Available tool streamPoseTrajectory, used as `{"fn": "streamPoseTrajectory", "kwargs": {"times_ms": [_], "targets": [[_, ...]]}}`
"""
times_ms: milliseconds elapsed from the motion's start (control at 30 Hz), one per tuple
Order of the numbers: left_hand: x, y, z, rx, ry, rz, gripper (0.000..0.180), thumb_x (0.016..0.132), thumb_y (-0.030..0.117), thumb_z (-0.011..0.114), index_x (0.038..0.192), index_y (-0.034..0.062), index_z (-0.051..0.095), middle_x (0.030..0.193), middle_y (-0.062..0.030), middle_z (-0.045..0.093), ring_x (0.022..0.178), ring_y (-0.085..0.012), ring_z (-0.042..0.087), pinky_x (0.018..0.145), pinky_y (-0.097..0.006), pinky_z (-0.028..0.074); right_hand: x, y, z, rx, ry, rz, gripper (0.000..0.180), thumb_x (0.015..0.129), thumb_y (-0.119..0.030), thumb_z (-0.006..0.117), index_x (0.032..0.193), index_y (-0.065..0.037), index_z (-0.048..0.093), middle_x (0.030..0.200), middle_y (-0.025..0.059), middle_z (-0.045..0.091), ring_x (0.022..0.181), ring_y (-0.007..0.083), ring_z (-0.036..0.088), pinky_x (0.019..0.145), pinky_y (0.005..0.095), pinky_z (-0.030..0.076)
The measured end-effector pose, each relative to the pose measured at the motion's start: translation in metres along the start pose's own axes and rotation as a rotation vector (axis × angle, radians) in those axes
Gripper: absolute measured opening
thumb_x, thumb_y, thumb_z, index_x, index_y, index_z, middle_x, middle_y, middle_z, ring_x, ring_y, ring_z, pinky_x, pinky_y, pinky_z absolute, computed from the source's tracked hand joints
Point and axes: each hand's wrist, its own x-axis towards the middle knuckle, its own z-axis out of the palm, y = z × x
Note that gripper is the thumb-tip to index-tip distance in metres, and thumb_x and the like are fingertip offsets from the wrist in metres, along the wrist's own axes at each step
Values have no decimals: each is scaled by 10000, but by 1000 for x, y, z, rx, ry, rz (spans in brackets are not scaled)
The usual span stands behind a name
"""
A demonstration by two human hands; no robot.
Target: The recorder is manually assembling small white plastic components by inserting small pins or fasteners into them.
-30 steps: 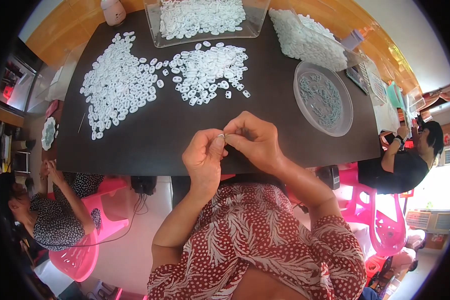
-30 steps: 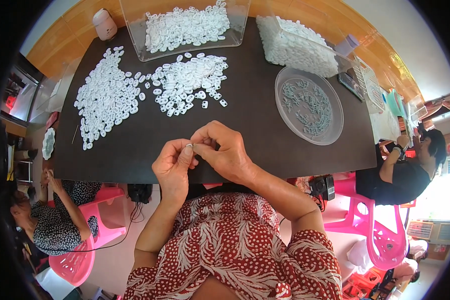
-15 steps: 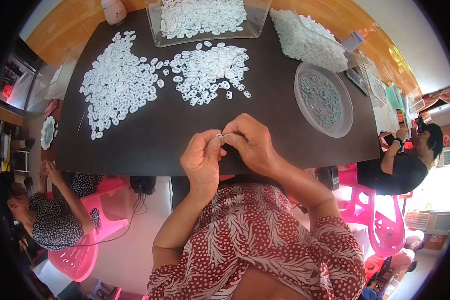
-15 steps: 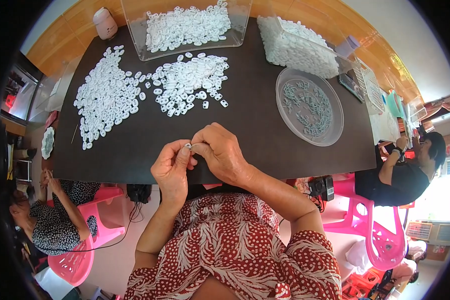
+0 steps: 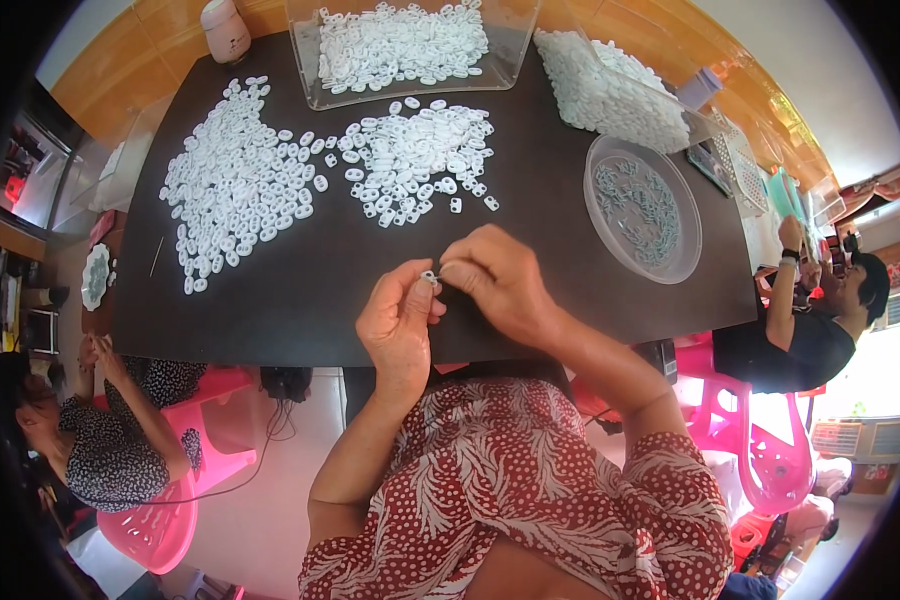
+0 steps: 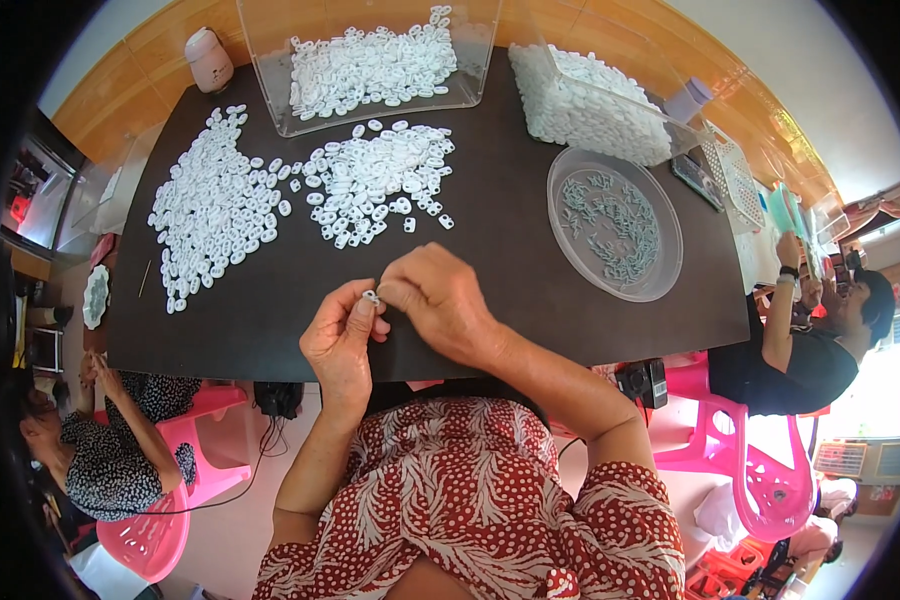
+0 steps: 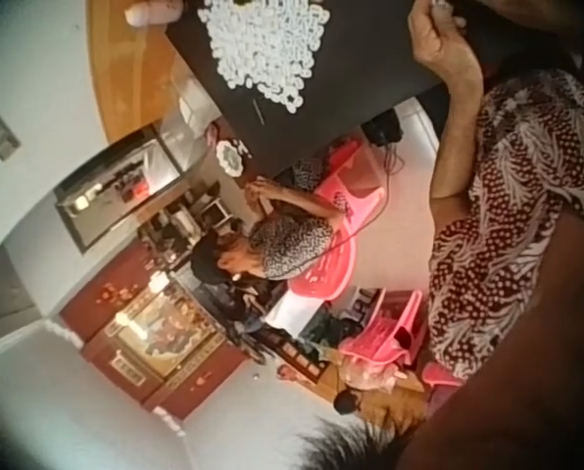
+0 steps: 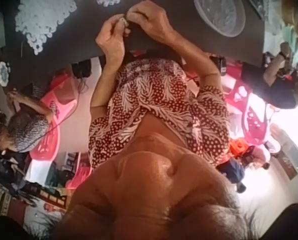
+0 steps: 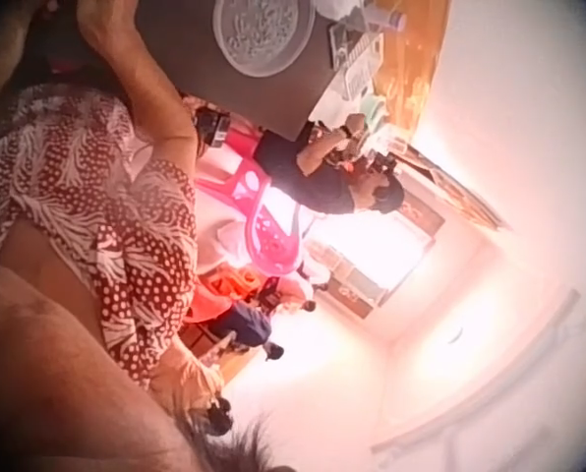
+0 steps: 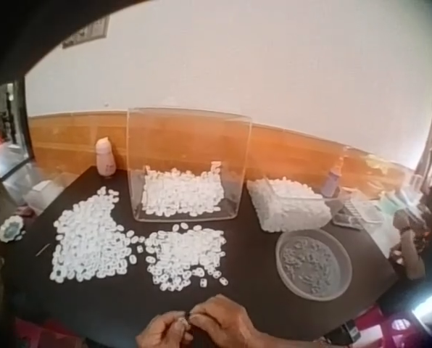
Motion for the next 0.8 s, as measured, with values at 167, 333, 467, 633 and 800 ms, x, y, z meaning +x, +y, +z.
{"fn": "streamPoseTrajectory", "kwargs": {"times_ms": [167, 333, 467, 633, 800], "targets": [[4, -1, -3, -68, 8, -24, 198, 899, 67, 572, 1069, -29, 600, 818, -60, 611, 632, -80, 541, 575, -194, 450, 35, 40, -16, -185, 182, -36, 44, 763, -67, 623, 795, -45, 642, 740, 99, 610, 736, 279, 560, 655, 375, 442], [6, -4, -4, -58, 18, -13, 194, 901, 65, 567, 1068, -30, 599, 815, -66, 614, 630, -85, 543, 569, -198, 450, 55, 62, -10, -506, 154, -227, 114, 729, -29, 646, 838, -61, 658, 740, 89, 581, 685, 277, 538, 622, 367, 433], [6, -4, -6, -56, 12, -6, 188, 902, 66, 565, 1060, -30, 598, 817, -68, 618, 628, -86, 547, 566, -198, 451, 66, 61, 5, -530, 64, -346, 112, 650, 20, 569, 713, -61, 614, 691, 111, 516, 695, 294, 507, 593, 400, 424], [5, -5, -7, -76, 8, -3, 183, 901, 62, 566, 1055, -31, 598, 822, -71, 622, 628, -88, 553, 569, -199, 455, 72, 71, 11, -599, -40, -381, 105, 654, 28, 575, 707, -62, 586, 693, 101, 502, 712, 282, 501, 589, 391, 418], [2, -5, -8, -100, -12, -23, 180, 905, 73, 567, 1061, -9, 604, 834, -46, 596, 654, -81, 538, 579, -194, 443, 70, 72, 6, -618, -72, -388, 111, 668, 22, 589, 722, -74, 578, 708, 86, 505, 717, 271, 500, 587, 381, 413]]}}
